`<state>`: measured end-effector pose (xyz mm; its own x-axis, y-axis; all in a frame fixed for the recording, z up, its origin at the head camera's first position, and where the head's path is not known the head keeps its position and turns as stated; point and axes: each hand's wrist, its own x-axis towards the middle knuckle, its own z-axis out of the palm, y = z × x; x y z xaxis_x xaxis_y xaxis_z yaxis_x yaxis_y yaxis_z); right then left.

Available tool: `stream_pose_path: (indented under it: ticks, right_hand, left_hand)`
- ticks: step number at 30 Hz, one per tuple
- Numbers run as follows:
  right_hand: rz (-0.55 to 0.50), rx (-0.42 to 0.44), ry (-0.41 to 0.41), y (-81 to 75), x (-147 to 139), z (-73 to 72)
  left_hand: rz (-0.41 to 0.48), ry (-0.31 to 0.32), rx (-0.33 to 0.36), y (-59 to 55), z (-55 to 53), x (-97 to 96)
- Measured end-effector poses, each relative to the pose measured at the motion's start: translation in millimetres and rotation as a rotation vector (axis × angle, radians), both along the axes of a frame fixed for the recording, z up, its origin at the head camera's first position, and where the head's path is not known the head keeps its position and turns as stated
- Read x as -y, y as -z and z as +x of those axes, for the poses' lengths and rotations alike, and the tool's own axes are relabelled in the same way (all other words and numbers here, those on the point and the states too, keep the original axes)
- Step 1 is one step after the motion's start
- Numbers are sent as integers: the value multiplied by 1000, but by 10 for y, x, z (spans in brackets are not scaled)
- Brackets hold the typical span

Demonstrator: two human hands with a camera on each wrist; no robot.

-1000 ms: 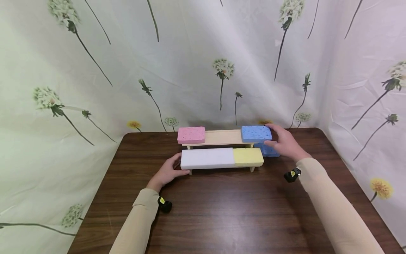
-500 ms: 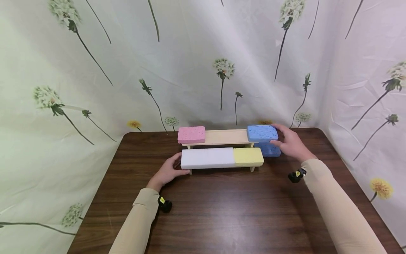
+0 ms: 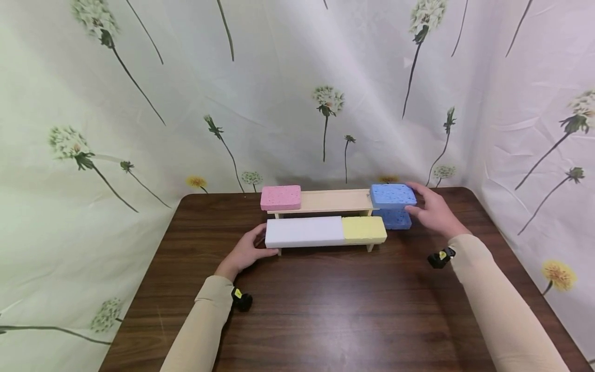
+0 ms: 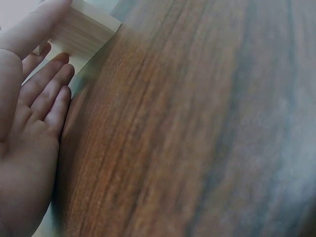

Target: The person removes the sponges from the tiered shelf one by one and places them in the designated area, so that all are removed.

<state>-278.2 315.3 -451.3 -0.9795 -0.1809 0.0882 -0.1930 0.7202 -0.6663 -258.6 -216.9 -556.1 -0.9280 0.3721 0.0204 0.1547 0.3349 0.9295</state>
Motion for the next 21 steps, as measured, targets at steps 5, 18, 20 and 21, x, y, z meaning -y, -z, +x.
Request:
stream_pose_path:
  ticks: [5,18,20,21]
  right_hand:
    - [-16,3,-1,14,-54,15]
    - [-7,10,1,109,-237,47]
    - [-3,22,6,125,-258,50]
    - [0,26,8,133,-271,51]
  left_hand:
    - [-7,-5,4,-14,14,-3]
    - [53,12,-12,-23,24,-17]
    - [53,11,-8,-14,22,-14]
    - [50,11,-7,-10,22,-11]
